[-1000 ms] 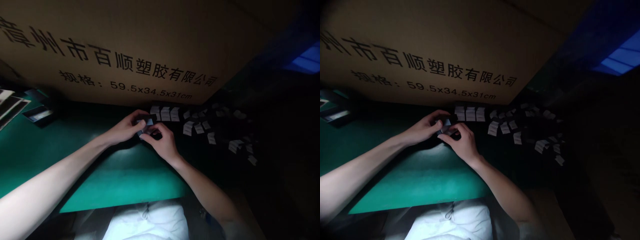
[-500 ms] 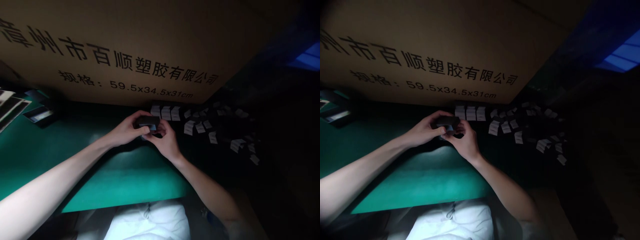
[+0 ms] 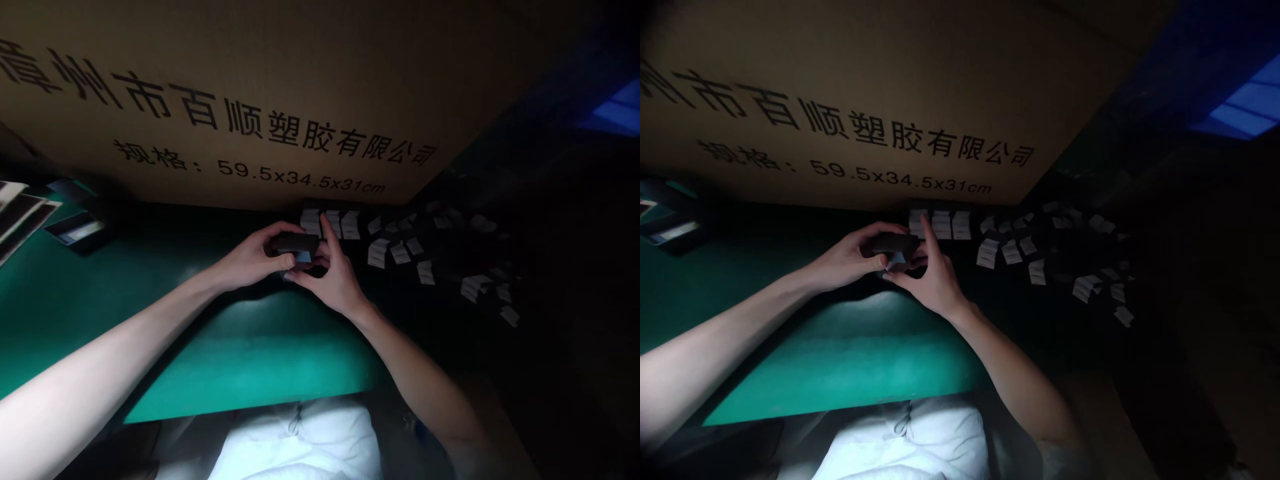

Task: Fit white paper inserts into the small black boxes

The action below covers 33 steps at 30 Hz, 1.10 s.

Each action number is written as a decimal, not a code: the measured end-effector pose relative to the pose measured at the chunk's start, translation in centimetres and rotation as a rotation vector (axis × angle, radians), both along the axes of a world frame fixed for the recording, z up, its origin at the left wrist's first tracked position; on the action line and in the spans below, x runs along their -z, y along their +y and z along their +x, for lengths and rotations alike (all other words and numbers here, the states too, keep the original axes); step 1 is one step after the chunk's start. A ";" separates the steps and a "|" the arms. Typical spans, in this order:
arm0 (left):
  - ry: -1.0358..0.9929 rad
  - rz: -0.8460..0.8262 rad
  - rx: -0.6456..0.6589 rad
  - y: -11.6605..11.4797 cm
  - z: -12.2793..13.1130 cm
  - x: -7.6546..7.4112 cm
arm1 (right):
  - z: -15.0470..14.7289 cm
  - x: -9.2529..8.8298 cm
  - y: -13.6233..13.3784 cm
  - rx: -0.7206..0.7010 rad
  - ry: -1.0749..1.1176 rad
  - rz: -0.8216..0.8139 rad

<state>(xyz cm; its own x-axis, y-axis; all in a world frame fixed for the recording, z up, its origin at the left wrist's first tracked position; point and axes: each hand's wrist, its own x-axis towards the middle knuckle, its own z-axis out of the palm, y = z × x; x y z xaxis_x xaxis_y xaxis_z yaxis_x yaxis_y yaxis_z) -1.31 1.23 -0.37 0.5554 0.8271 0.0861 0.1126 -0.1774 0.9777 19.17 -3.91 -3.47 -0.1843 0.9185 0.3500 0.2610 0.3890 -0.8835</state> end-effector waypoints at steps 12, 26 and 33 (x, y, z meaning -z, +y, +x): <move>-0.014 -0.014 0.046 0.1 -0.1 0.2 | 1.2 -0.9 0.2 -0.103 -0.049 -0.082; -0.018 -0.018 0.020 -0.1 0.2 0.1 | 1.3 -2.1 -0.4 -0.096 -0.174 0.066; -0.033 0.011 0.022 -0.3 0.3 0.4 | 1.1 -2.2 -0.8 -0.023 -0.308 0.140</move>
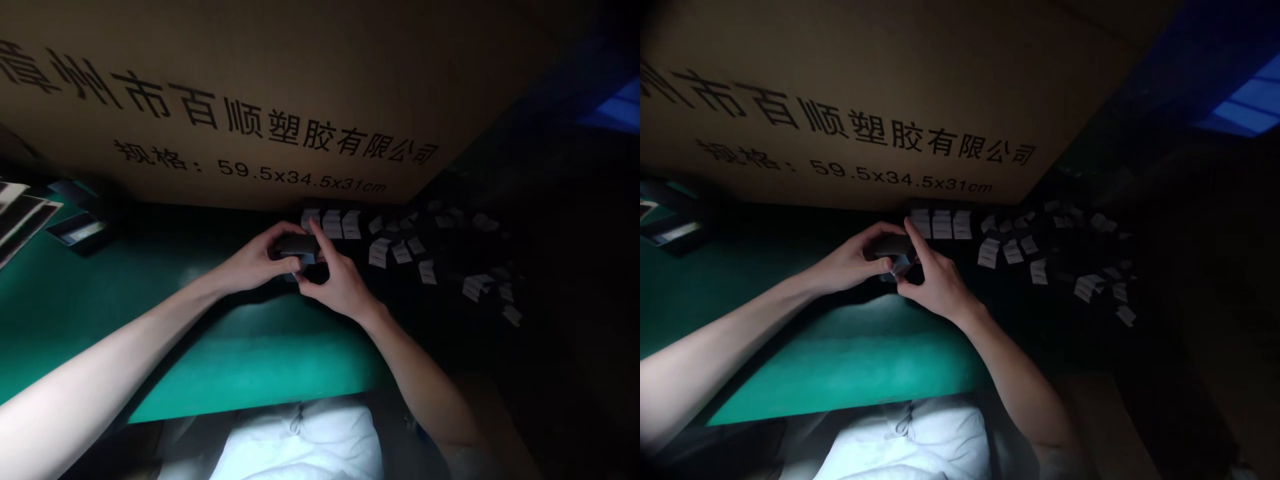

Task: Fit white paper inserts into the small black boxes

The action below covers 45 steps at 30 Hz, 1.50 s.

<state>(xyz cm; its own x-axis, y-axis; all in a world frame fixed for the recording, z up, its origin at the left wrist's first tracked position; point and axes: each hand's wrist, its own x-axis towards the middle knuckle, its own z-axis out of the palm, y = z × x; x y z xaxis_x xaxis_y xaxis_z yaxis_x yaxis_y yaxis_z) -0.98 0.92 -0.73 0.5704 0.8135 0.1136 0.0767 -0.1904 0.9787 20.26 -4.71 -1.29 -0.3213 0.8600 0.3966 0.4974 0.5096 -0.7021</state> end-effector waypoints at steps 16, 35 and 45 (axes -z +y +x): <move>-0.013 0.005 -0.007 -0.1 0.1 -0.2 | 0.1 0.1 0.1 -0.006 0.036 -0.018; -0.068 -0.018 0.042 -0.1 0.1 0.2 | -0.2 0.9 0.1 0.026 0.111 -0.011; -0.082 -0.020 0.034 0.0 0.2 0.3 | -0.5 0.7 -0.2 0.053 0.040 -0.005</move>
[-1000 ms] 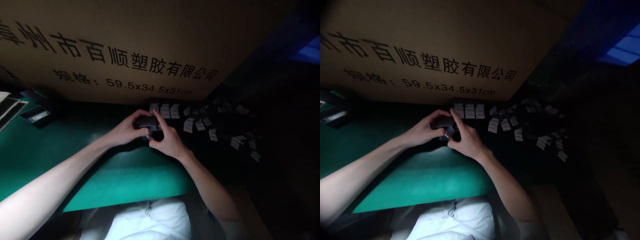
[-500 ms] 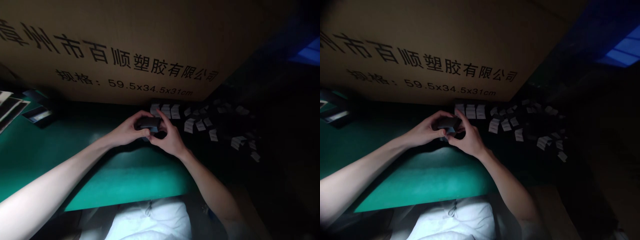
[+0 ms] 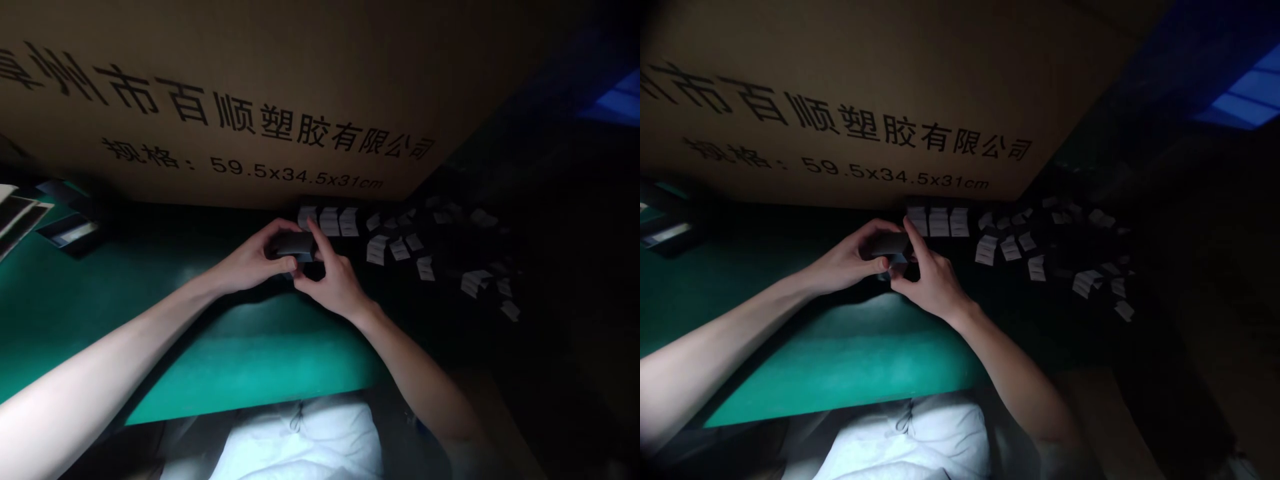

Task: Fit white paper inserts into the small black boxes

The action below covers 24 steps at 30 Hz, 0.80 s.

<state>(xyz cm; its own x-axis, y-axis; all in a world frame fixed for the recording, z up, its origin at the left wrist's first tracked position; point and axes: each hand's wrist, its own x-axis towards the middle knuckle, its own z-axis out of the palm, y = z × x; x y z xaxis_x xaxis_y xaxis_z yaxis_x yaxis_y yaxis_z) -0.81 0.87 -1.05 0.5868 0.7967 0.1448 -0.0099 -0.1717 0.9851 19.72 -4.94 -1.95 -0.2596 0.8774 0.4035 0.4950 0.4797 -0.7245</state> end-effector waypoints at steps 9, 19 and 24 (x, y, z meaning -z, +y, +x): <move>-0.118 -0.156 -0.145 0.1 -0.1 -0.3 | -0.4 0.9 0.5 -0.036 0.182 -0.025; -0.275 -0.584 -0.295 0.6 0.6 -0.6 | -0.1 0.1 0.7 0.014 0.116 0.110; -0.304 -0.561 -0.251 0.1 0.7 -0.8 | -0.3 0.3 0.5 -0.064 0.016 0.170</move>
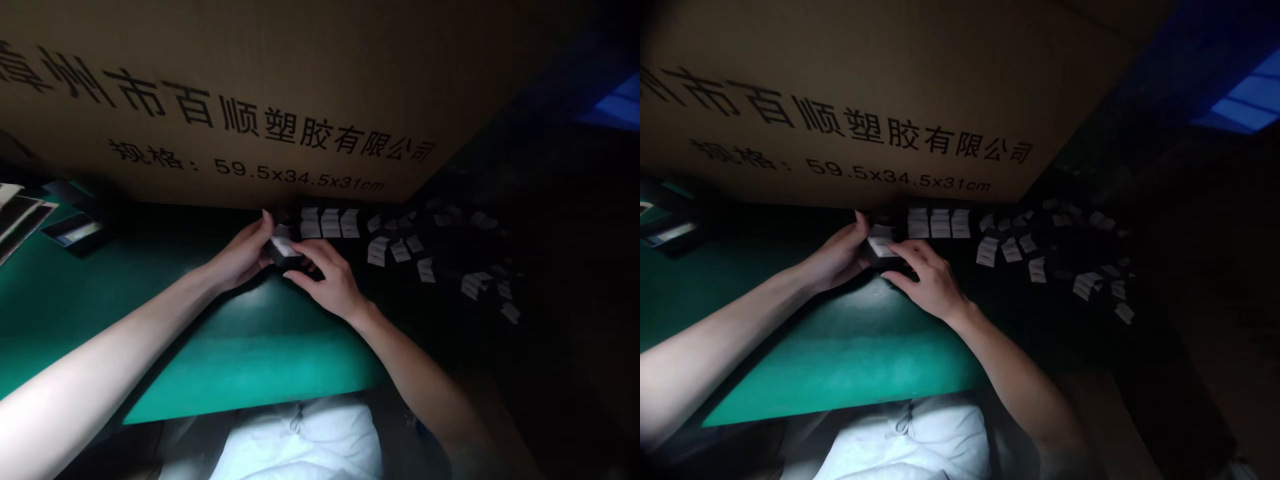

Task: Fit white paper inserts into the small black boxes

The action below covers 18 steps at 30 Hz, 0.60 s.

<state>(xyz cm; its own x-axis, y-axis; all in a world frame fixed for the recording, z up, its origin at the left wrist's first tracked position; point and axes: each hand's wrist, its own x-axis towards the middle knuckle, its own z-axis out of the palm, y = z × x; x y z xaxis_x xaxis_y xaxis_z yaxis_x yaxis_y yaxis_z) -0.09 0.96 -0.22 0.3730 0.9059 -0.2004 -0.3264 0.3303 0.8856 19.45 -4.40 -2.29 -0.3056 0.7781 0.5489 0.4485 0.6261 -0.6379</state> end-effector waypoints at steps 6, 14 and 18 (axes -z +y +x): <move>-0.048 0.011 0.073 -0.5 0.0 0.4 | -0.2 -0.4 0.1 0.028 -0.094 0.108; -0.058 0.061 0.276 -0.9 0.2 0.8 | -0.7 0.4 0.1 0.063 -0.038 0.126; -0.070 0.013 0.286 -0.9 0.2 0.6 | -0.6 0.3 0.2 0.070 -0.007 0.172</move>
<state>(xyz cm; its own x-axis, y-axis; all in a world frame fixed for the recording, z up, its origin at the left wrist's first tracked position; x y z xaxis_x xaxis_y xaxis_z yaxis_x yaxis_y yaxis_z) 0.11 0.09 -0.83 0.6259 0.7646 -0.1538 -0.2827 0.4062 0.8690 18.87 -4.23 -2.62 -0.2583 0.6927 0.6734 0.4992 0.6925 -0.5208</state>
